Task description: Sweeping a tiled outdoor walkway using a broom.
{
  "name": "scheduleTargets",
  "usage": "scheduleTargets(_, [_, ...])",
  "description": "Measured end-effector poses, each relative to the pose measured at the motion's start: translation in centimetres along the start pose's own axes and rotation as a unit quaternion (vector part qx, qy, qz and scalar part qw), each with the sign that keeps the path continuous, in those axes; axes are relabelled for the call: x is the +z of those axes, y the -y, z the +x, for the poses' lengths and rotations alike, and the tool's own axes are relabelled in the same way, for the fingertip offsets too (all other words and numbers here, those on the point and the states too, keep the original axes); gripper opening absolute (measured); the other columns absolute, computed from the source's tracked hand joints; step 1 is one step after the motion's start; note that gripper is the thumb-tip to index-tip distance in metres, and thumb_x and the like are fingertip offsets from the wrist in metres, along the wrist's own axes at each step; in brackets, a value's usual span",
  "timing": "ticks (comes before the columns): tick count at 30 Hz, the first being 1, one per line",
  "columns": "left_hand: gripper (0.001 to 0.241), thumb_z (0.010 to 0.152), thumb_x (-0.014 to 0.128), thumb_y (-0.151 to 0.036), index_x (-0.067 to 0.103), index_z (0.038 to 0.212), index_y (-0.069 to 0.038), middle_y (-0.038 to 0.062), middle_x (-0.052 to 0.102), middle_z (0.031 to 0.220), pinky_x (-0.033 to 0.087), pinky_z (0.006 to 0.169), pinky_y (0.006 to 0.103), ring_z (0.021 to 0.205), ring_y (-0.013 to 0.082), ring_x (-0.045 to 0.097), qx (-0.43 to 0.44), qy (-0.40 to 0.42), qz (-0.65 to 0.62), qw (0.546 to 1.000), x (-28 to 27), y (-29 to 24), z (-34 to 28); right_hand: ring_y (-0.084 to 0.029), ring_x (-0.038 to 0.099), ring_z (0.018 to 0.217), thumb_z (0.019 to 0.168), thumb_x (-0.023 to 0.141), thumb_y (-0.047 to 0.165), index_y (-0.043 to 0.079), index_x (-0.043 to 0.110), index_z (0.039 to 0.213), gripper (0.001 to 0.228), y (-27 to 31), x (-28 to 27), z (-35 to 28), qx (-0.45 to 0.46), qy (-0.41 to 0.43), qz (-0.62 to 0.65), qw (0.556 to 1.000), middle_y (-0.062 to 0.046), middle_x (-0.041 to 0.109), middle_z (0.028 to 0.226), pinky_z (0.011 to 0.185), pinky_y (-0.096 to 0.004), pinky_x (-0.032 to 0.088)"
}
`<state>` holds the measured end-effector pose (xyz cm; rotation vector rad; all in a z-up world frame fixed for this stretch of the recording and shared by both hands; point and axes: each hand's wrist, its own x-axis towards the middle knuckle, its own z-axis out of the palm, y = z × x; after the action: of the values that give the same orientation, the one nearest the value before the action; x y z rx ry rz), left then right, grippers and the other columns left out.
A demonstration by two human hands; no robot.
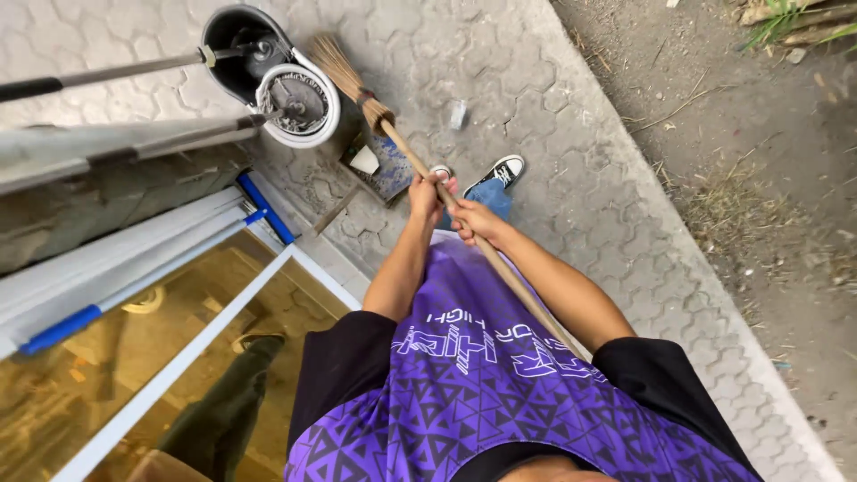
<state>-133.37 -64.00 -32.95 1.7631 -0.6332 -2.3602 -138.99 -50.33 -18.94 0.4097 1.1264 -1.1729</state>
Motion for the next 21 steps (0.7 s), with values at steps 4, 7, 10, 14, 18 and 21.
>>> scheduleTargets(4, [0.025,0.096,0.058,-0.006,0.052,0.121,-0.006,0.019,0.069,0.093,0.066,0.055,0.0478,0.068,0.0333,0.074,-0.064,0.068,0.126,0.988,5.7,6.1,0.1,-0.012,0.048,0.042,0.105,0.055,0.024,0.013,0.034,0.156,0.056,-2.2,-7.7,-3.1,-0.044,-0.062,0.007,0.997,-0.008,0.051,0.076,0.028,-0.031,0.040])
scheduleTargets(7, [0.033,0.097,0.056,-0.006,0.044,0.127,-0.008,0.023,0.070,0.098,0.066,0.059,0.0520,0.074,0.0403,0.075,-0.137,0.129,0.106,0.976,12.5,12.7,-2.4,-0.014,0.050,0.044,0.104,0.058,0.024,0.011,0.029,0.157,0.062,-1.9,-12.8,-9.5,-0.056,-0.140,0.067,0.986,-0.011,0.054,0.079,0.030,-0.030,0.042])
scheduleTargets(10, [0.026,0.099,0.057,-0.012,0.045,0.122,-0.007,0.021,0.069,0.086,0.064,0.046,0.0456,0.063,0.0347,0.073,-0.131,0.191,0.189,0.954,19.7,14.2,-5.4,-0.015,0.050,0.043,0.106,0.056,0.024,0.012,0.034,0.155,0.055,-0.4,-17.0,-12.5,-0.105,-0.184,0.071,0.975,-0.012,0.053,0.077,0.028,-0.031,0.042])
scheduleTargets(14, [0.017,0.100,0.055,-0.015,0.052,0.111,-0.003,0.018,0.068,0.077,0.058,0.041,0.0385,0.055,0.0276,0.068,-0.085,0.217,0.209,0.950,25.0,12.4,-8.3,-0.017,0.051,0.044,0.106,0.057,0.024,0.013,0.031,0.158,0.059,3.7,-17.0,-16.5,-0.146,-0.183,0.071,0.970,-0.014,0.053,0.081,0.029,-0.032,0.044])
scheduleTargets(18, [0.009,0.097,0.048,-0.007,0.055,0.096,-0.002,0.015,0.065,0.066,0.060,0.048,0.0338,0.050,0.0238,0.068,0.027,0.171,0.137,0.975,26.7,6.2,-8.5,-0.022,0.067,0.057,0.103,0.060,0.024,0.019,0.028,0.160,0.065,8.7,-12.1,-20.0,-0.148,-0.097,0.049,0.983,-0.018,0.058,0.100,0.036,-0.034,0.058])
scheduleTargets(21, [0.011,0.100,0.051,-0.013,0.053,0.104,-0.003,0.008,0.067,0.075,0.063,0.057,0.0305,0.059,0.0163,0.069,0.088,0.105,0.086,0.987,24.1,1.5,-5.1,-0.014,0.058,0.050,0.103,0.056,0.021,0.018,0.033,0.158,0.060,8.9,-11.1,-17.9,-0.145,-0.029,0.013,0.989,-0.013,0.056,0.088,0.031,-0.029,0.050])
